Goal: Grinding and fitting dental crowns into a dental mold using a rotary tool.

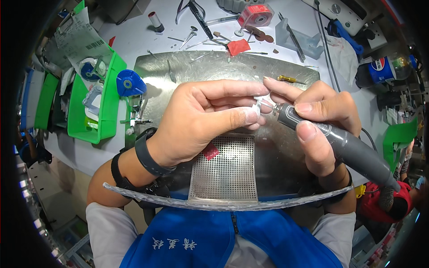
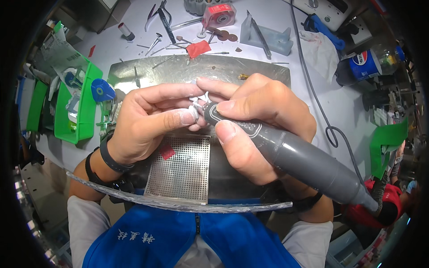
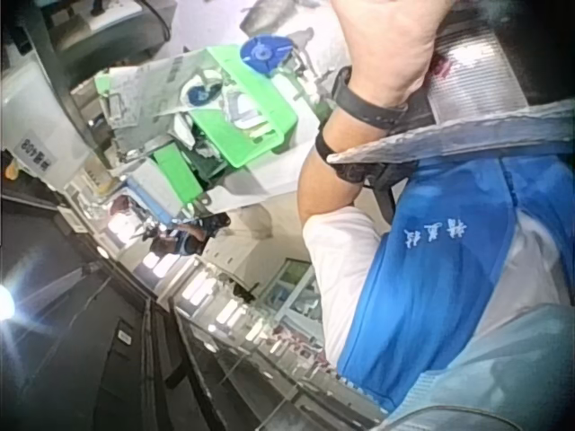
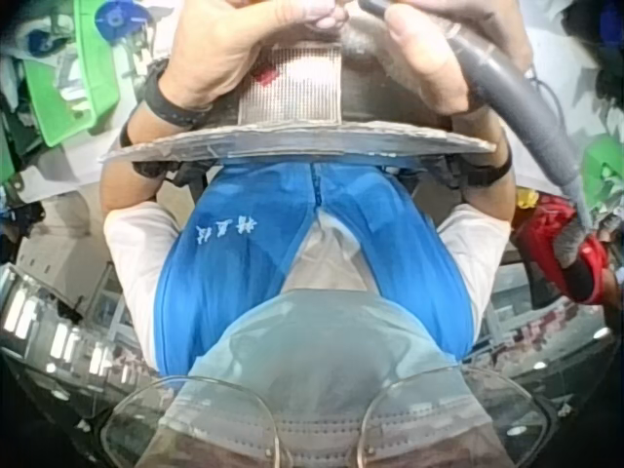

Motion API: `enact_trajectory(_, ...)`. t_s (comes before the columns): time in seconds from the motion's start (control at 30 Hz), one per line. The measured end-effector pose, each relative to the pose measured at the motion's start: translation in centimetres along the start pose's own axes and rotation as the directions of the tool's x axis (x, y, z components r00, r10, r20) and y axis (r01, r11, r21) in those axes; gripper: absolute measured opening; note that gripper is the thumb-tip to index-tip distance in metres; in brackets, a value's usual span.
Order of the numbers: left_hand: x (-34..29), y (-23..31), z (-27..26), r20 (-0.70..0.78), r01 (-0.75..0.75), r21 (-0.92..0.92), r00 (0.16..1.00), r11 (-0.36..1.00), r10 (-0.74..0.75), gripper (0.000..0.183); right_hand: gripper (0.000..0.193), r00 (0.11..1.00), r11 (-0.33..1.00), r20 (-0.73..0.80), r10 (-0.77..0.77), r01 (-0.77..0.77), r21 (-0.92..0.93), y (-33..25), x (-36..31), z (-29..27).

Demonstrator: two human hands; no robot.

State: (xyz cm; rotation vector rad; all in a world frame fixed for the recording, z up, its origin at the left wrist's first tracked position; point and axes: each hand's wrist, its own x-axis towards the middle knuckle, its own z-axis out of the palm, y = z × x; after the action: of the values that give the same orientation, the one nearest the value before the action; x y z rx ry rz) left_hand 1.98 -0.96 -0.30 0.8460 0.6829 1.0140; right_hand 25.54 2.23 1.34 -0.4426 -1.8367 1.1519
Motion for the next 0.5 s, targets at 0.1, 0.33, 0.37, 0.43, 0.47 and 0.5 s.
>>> enact_trajectory(0.1, -0.07, -0.03, -0.09, 0.016, -0.004, 0.009, 1.000, 1.000, 0.004, 0.038, 0.019, 0.999, 0.999, 0.025, -0.038, 0.039, -0.038, 0.33, 0.17, -0.16)
enact_trajectory(0.33, -0.16, -0.06, -0.08, 0.029, -0.016, 0.013, 0.999, 1.000, 0.016, 0.035, 0.015, 0.999, 0.996, 0.027, -0.034, 0.036, -0.080, 0.19, 0.12, -0.28)
enact_trajectory(0.37, -0.24, -0.03, -0.03, 0.029, -0.017, 0.013, 0.999, 1.000, 0.016, 0.035, 0.015, 0.999, 0.996, 0.027, -0.034, 0.036, -0.080, 0.12, 0.06, -0.23)
enact_trajectory(0.43, -0.26, -0.06, -0.08, -0.002, 0.003, 0.044, 1.000, 0.999, -0.003, 0.035, 0.014, 0.998, 0.998, 0.048, -0.029, 0.031, -0.047, 0.25, -0.03, -0.21)
enact_trajectory(0.47, -0.22, -0.11, -0.04, -0.001, 0.003, 0.044, 1.000, 0.999, -0.003, 0.035, 0.014, 0.998, 0.998, 0.047, -0.029, 0.031, -0.048, 0.31, 0.00, -0.26)
enact_trajectory(0.5, -0.18, -0.15, 0.07, -0.003, -0.002, 0.030, 1.000, 1.000, 0.002, 0.035, 0.014, 0.999, 0.998, 0.046, -0.030, 0.032, -0.049, 0.30, 0.06, -0.36)
